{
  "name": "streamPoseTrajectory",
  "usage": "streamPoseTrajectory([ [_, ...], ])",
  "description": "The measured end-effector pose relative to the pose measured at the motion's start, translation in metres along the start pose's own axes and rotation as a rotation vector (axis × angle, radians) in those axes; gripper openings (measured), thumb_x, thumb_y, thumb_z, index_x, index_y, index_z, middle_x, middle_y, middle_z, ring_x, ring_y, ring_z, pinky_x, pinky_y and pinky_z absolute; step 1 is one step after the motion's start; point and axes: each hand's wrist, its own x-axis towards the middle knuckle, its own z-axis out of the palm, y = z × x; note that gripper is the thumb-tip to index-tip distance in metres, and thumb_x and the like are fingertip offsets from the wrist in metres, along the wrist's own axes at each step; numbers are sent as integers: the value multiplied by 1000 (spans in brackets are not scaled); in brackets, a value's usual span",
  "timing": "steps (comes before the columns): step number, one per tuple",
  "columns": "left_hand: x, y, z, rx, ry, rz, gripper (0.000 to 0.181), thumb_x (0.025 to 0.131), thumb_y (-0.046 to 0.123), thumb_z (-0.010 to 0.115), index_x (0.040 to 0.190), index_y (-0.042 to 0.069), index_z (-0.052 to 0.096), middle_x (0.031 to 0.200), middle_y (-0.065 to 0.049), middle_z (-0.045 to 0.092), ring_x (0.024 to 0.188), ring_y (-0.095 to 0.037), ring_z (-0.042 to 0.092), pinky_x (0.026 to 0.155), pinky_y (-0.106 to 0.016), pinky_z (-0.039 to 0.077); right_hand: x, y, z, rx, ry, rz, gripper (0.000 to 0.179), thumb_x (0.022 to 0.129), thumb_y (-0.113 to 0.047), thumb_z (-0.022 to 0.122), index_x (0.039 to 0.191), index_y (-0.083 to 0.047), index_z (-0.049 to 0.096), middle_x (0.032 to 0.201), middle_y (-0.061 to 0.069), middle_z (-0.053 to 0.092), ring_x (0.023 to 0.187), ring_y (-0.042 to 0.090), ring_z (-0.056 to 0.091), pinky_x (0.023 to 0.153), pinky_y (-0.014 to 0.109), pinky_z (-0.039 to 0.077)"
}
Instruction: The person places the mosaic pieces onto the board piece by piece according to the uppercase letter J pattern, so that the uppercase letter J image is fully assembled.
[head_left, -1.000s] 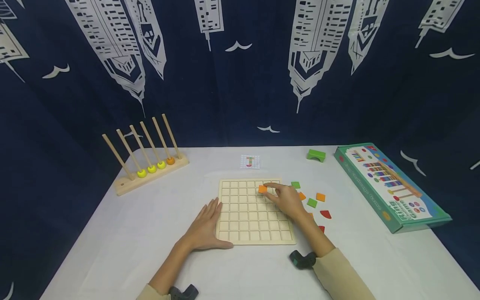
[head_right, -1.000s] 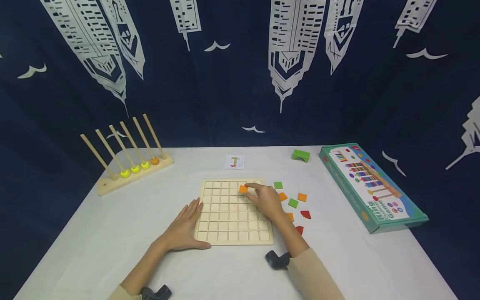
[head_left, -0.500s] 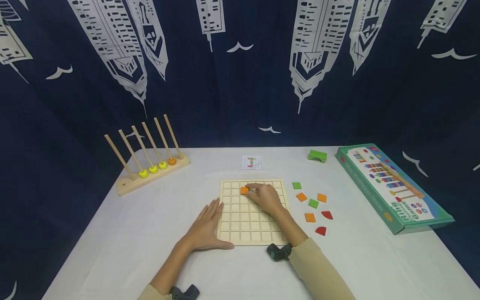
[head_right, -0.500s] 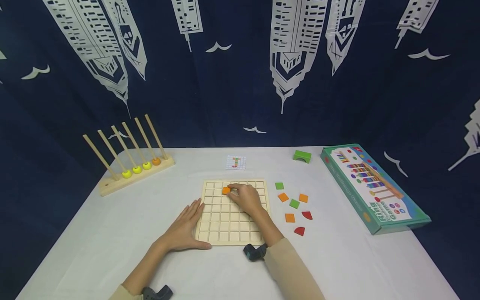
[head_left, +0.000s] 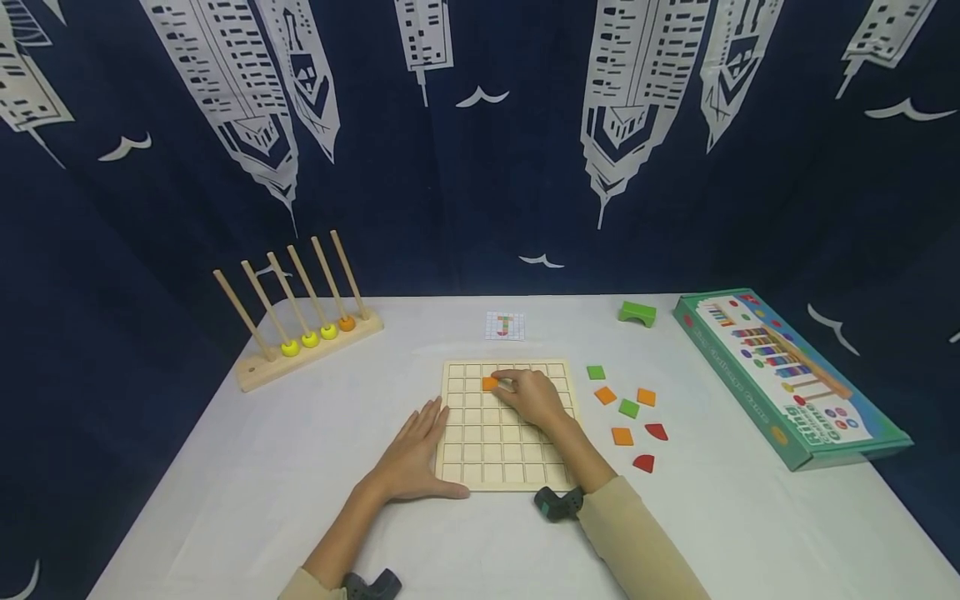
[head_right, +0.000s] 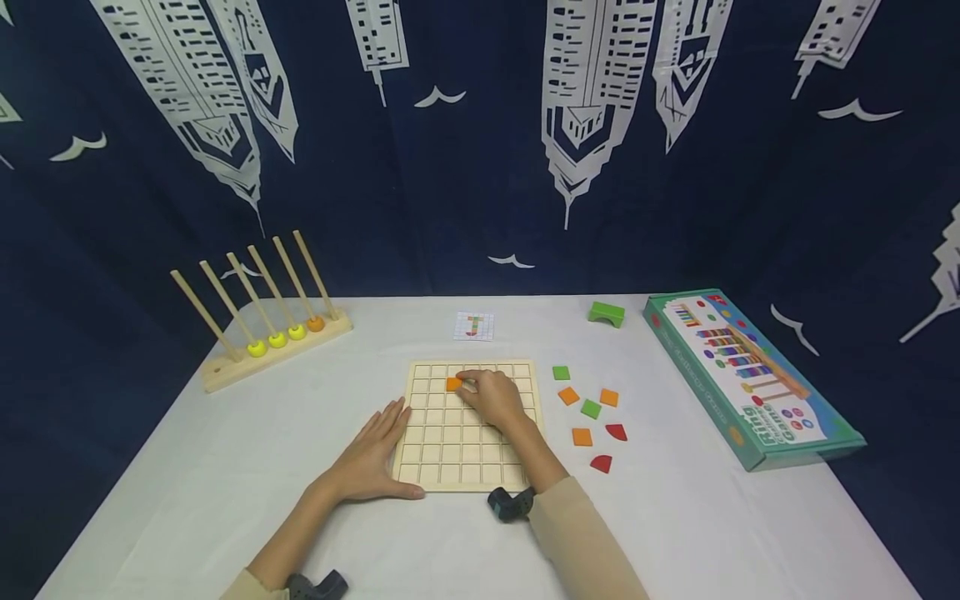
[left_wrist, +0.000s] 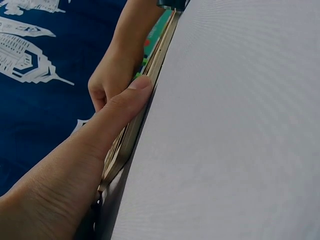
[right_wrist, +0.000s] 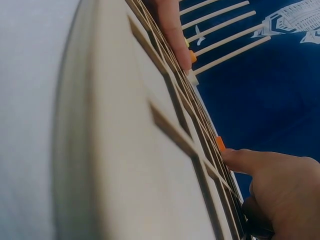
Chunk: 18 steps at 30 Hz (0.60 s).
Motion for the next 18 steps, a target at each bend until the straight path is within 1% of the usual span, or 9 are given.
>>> streamPoseTrajectory([
  [6, 1, 0, -1, 1, 4, 6, 132, 53, 86, 56, 146, 2, 17, 153, -12, 7, 140, -21, 3, 112, -38, 7, 1, 0, 1, -8, 5, -4, 30, 87, -26, 66, 112, -9, 67, 39, -11, 27, 35, 5, 21, 35, 18, 23],
  [12, 0, 1, 0, -17, -2, 16, 131, 54, 84, 59, 146, 1, 17, 153, -14, 7, 140, -21, 4, 112, -40, 7, -3, 0, 0, 2, 18, -9, 36, 85, -27, 68, 115, -8, 66, 39, -9, 29, 35, 5, 21, 35, 19, 23],
  [15, 0, 1, 1, -13, -13, 7, 132, 53, 84, 59, 146, 1, 16, 153, -13, 6, 140, -20, 2, 112, -38, 5, -5, 2, -1, 18, 21, -13, 37, 85, -28, 68, 116, -8, 65, 39, -9, 30, 36, 5, 21, 35, 20, 23],
  [18, 0, 1, 0, -16, -11, -2, 133, 53, 84, 59, 147, 1, 15, 153, -13, 5, 140, -20, 2, 112, -38, 5, -7, 4, -5, 41, 20, -7, 38, 85, -30, 68, 117, -11, 65, 39, -10, 29, 36, 5, 20, 36, 20, 23],
])
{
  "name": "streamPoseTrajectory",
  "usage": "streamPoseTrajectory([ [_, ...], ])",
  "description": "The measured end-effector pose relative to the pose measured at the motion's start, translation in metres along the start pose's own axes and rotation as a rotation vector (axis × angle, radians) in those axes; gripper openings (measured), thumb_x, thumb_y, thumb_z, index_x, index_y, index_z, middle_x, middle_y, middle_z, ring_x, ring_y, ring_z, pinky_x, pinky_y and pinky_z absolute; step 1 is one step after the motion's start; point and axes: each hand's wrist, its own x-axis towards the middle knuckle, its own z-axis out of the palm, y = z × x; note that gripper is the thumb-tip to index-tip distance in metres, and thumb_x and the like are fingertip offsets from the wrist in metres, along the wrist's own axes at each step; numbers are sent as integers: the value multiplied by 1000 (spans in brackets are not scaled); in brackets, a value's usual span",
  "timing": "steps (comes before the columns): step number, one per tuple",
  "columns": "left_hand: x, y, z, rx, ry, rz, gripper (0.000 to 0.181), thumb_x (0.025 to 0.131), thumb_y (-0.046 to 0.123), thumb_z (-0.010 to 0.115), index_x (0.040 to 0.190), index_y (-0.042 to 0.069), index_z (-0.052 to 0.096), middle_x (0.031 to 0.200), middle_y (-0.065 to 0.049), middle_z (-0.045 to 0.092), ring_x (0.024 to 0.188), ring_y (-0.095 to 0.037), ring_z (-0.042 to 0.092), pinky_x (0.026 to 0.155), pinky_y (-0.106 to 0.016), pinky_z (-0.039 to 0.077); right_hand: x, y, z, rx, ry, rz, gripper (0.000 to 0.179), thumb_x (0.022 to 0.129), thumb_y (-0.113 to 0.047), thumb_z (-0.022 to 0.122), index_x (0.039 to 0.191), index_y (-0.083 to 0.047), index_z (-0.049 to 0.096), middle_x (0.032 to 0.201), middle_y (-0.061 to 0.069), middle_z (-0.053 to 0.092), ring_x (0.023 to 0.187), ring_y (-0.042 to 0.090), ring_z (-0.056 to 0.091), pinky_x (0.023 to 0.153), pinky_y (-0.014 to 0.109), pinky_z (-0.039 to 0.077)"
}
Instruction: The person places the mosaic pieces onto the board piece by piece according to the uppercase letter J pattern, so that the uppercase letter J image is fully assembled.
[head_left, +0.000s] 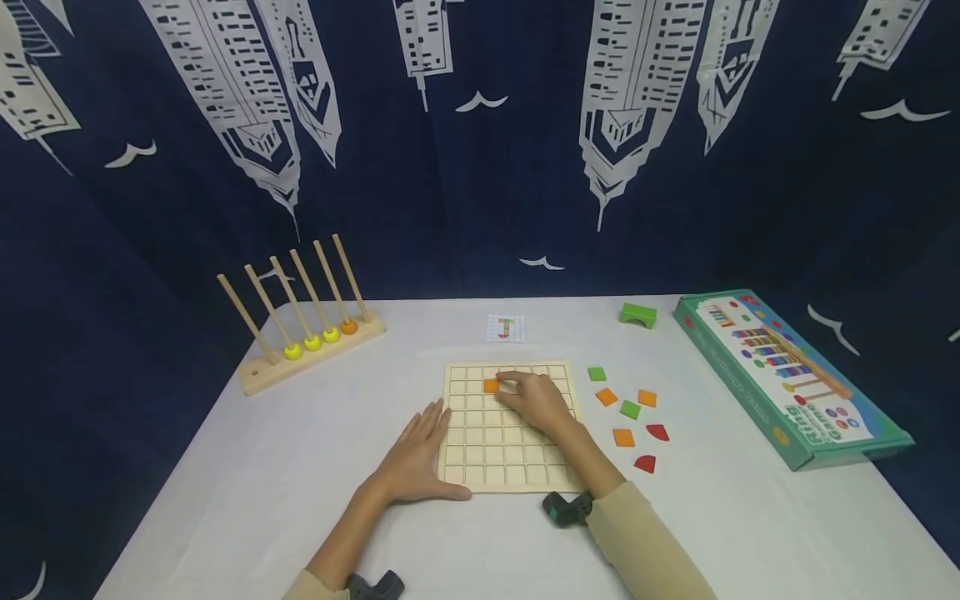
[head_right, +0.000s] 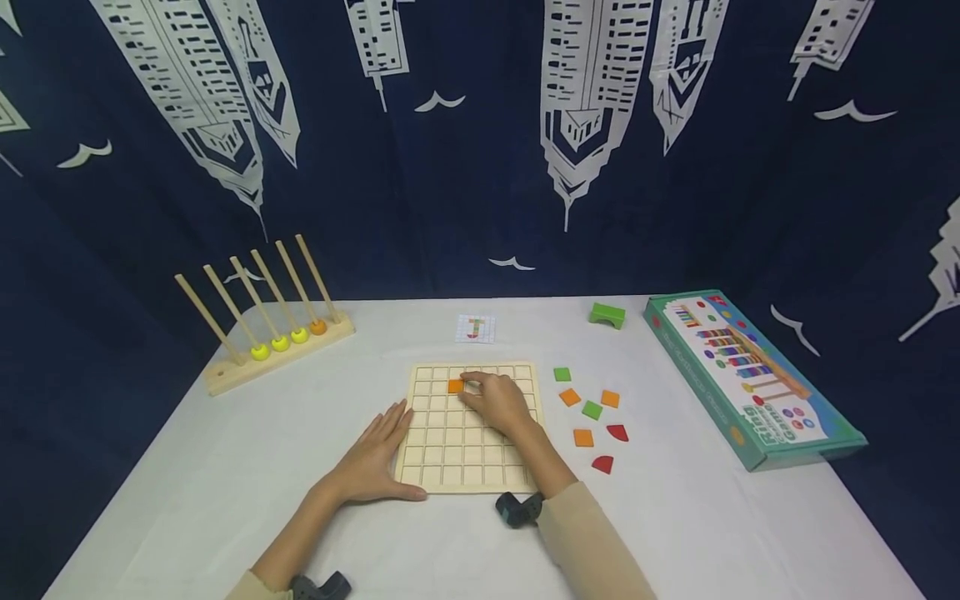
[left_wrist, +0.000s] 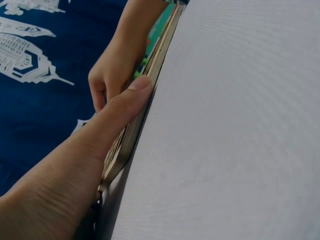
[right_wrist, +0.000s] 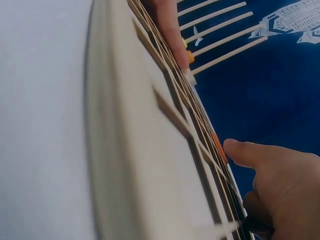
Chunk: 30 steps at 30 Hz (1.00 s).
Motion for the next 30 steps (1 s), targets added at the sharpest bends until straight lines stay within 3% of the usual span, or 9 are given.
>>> streamPoseTrajectory([
  [8, 4, -2, -1, 10, 6, 4, 133, 52, 86, 57, 147, 2, 15, 153, -11, 5, 140, -18, 1, 112, -36, 4, -12, 11, -24, 51, 33, -8, 34, 84, -28, 68, 114, -12, 66, 41, -9, 26, 38, 6, 16, 36, 20, 21],
  [22, 2, -1, -2, 3, 28, 24, 132, 52, 83, 62, 146, 1, 17, 153, -14, 8, 140, -21, 4, 112, -38, 5, -33, 56, -90, -51, 164, 65, 38, 83, -25, 71, 117, -11, 64, 46, -3, 30, 40, 10, 21, 37, 22, 22],
  [30, 0, -1, -1, 0, 26, 29, 132, 52, 83, 61, 146, 1, 18, 153, -14, 8, 140, -22, 3, 112, -39, 6, -36, 90, -98, -124, 215, 143, 44, 80, -28, 73, 118, -7, 62, 46, -4, 28, 39, 12, 24, 37, 24, 23],
])
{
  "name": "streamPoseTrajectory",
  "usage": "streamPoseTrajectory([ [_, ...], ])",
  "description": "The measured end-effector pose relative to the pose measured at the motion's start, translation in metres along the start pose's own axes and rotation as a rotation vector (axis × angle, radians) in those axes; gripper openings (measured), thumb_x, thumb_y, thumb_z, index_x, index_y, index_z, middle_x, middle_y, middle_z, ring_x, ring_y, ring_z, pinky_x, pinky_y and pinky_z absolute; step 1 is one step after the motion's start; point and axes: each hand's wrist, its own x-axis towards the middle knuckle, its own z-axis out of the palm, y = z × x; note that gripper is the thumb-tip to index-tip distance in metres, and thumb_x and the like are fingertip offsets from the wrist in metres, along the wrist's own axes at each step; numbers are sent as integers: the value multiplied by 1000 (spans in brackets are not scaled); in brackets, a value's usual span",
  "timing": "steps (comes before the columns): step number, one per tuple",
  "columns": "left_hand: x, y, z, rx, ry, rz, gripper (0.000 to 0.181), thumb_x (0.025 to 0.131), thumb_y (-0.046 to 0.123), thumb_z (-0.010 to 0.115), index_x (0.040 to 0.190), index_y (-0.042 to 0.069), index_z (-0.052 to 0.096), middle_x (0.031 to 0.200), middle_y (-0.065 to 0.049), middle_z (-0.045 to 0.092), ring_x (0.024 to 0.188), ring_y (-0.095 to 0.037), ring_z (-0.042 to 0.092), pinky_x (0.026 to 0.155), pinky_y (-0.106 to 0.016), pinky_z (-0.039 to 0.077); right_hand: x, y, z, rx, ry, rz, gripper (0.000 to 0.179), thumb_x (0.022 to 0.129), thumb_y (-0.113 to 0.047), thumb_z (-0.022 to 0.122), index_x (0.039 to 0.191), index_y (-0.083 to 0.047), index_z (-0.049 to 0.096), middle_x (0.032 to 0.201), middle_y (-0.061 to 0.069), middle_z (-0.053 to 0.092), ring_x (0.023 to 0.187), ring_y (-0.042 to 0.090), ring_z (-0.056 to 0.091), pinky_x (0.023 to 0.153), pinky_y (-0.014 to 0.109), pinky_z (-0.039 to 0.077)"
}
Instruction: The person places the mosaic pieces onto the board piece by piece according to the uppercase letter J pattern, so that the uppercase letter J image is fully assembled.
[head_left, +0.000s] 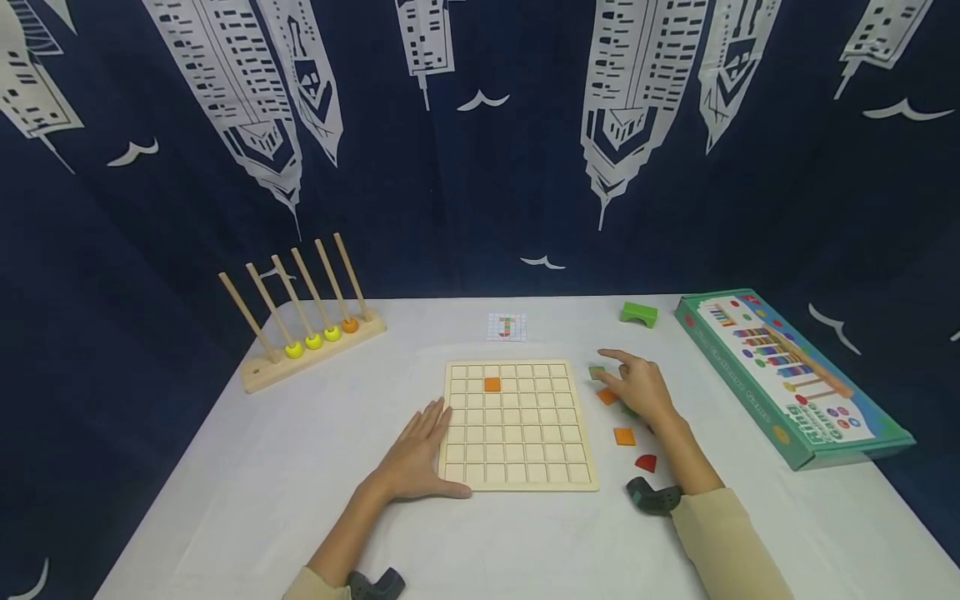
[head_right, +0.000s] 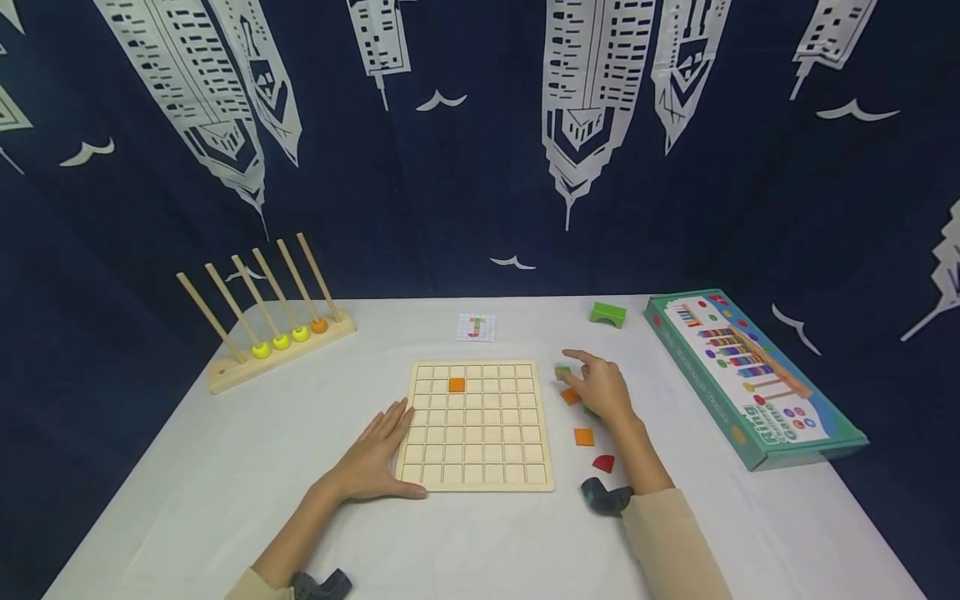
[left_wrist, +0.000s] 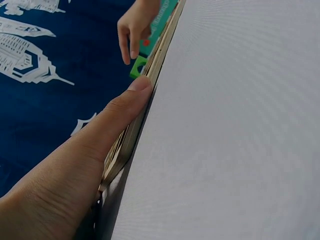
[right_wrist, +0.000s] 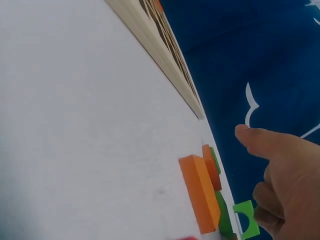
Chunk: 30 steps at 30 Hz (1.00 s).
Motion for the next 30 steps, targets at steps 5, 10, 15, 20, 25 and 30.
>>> streamPoseTrajectory([
  [5, 0, 0, 0, -4, -8, 1, 131, 53, 82, 62, 146, 1, 18, 153, -13, 9, 140, -22, 3, 112, -38, 5, -1, 10, 3, -45, -55, 56, 49, 81, -30, 71, 121, -3, 60, 46, -2, 30, 42, 13, 26, 41, 26, 24],
  [10, 0, 0, -1, 0, -10, -1, 132, 52, 84, 60, 146, 2, 17, 153, -13, 8, 140, -21, 3, 112, -37, 5, -1, 13, 5, -91, -116, 90, 47, 82, -30, 70, 119, -3, 62, 48, 0, 33, 47, 15, 30, 46, 29, 26],
  [15, 0, 0, -2, 3, -13, -5, 132, 52, 84, 60, 146, 2, 18, 153, -14, 8, 140, -22, 3, 112, -38, 4, 0, 13, 7, -106, -110, 103, 37, 83, -26, 70, 112, -4, 66, 48, 0, 36, 46, 16, 34, 44, 28, 29],
  [20, 0, 1, -2, 2, -11, -5, 132, 52, 84, 60, 146, 2, 18, 153, -14, 8, 140, -22, 3, 112, -37, 4, -1, 13, 7, -108, -95, 104, 34, 83, -28, 69, 108, -4, 67, 49, 0, 37, 47, 16, 35, 44, 27, 29],
  [25, 0, 0, -2, -3, -4, 0, 132, 52, 83, 61, 146, 1, 18, 153, -14, 9, 140, -22, 4, 112, -38, 5, -3, 10, 7, -109, -70, 87, 34, 83, -29, 70, 107, -5, 68, 49, -1, 35, 47, 16, 33, 44, 28, 27],
  [30, 0, 0, -1, -5, -1, -1, 132, 51, 84, 60, 147, 3, 18, 153, -12, 8, 140, -22, 4, 112, -38, 5, -5, 1, 7, -95, -26, 33, 35, 82, -33, 70, 106, -7, 68, 48, -2, 33, 46, 14, 28, 42, 27, 24],
])
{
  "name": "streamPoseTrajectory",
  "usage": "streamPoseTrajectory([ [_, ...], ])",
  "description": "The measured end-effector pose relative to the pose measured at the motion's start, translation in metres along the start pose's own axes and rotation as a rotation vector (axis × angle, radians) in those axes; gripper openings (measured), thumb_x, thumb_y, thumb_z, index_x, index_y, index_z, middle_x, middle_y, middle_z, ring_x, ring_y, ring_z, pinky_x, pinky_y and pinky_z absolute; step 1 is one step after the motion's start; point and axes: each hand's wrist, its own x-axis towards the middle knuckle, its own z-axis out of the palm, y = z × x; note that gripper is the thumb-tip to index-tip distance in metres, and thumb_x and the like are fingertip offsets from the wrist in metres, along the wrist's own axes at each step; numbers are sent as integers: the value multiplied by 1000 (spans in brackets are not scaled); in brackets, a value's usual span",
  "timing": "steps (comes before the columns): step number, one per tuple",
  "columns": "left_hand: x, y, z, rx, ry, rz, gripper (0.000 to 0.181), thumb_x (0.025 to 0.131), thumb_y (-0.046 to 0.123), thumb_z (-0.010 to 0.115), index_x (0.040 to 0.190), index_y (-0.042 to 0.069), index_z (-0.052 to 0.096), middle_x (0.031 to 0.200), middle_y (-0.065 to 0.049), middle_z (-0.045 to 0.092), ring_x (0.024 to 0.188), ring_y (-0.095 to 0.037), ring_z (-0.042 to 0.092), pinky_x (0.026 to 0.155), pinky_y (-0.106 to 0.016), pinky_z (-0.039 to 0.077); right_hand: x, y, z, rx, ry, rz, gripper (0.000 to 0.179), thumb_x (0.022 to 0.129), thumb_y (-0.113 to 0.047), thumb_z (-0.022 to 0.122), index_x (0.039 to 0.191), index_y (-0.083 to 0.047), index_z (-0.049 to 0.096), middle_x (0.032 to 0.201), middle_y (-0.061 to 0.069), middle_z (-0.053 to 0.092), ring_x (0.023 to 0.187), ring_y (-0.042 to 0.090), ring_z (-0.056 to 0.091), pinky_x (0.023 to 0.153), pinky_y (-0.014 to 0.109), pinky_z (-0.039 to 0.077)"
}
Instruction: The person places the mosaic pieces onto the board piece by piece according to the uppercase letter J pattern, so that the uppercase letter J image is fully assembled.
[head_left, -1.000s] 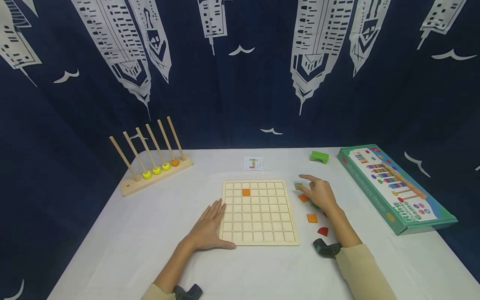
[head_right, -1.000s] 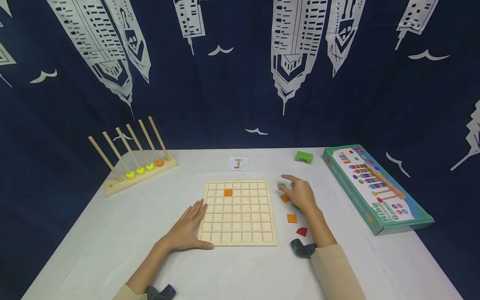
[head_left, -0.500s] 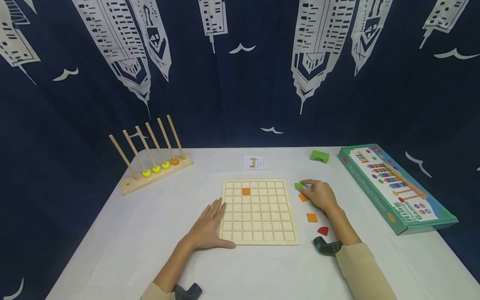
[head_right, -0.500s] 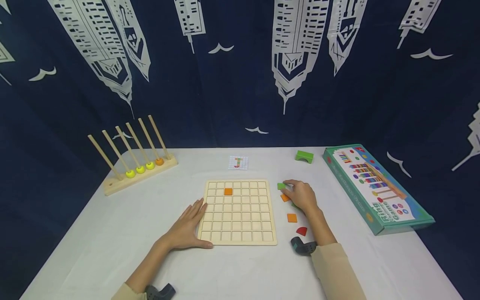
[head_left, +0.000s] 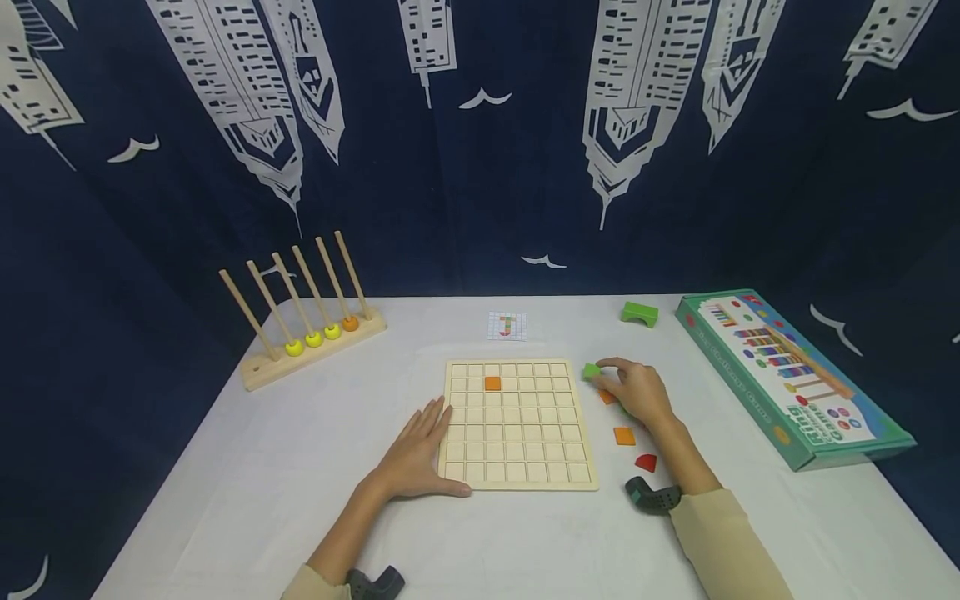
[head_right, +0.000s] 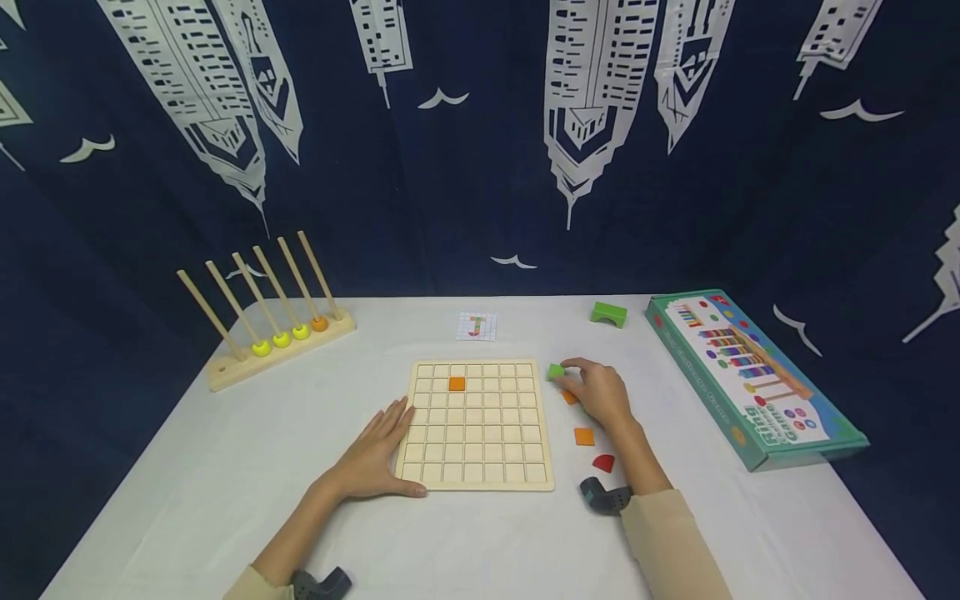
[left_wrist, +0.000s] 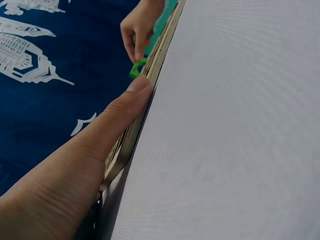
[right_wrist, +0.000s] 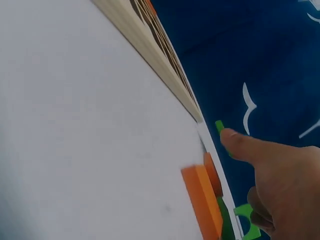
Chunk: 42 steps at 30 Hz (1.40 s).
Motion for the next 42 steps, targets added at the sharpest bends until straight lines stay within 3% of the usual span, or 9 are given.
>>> streamPoseTrajectory([
  [10, -1, 1, 1, -9, 4, -1, 132, 52, 84, 60, 146, 1, 19, 153, -14, 8, 140, -22, 4, 112, -41, 7, -3, -46, 16, 63, 12, -166, 36, 80, -36, 72, 103, -9, 69, 46, -7, 25, 43, 8, 19, 40, 24, 20],
  [20, -1, 0, -1, 3, -4, -14, 131, 53, 86, 57, 147, 3, 18, 153, -12, 6, 140, -20, 2, 112, -39, 6, 0, -76, 39, 116, -16, -191, 37, 80, -39, 71, 104, -11, 70, 46, -8, 28, 43, 7, 21, 38, 24, 21],
  [26, -2, 0, -1, 8, -9, -15, 131, 53, 85, 57, 147, 2, 18, 153, -13, 7, 140, -21, 3, 112, -40, 7, 4, -88, 50, 144, -28, -166, 37, 81, -41, 70, 104, -13, 70, 46, -9, 27, 44, 7, 21, 39, 25, 24],
  [36, -3, 2, -2, -16, -7, -10, 130, 55, 83, 60, 146, 1, 18, 153, -15, 7, 140, -25, 4, 112, -40, 7, 8, -94, 61, 145, -118, -143, 35, 82, -39, 68, 107, -14, 69, 47, -8, 43, 43, 9, 33, 43, 26, 35],
  [42, -3, 3, -2, -17, -5, -1, 129, 55, 83, 60, 146, 1, 18, 153, -16, 8, 140, -25, 5, 112, -41, 8, 8, -93, 64, 119, -126, -165, 33, 83, -37, 68, 107, -14, 70, 44, -7, 35, 42, 8, 27, 40, 26, 30],
])
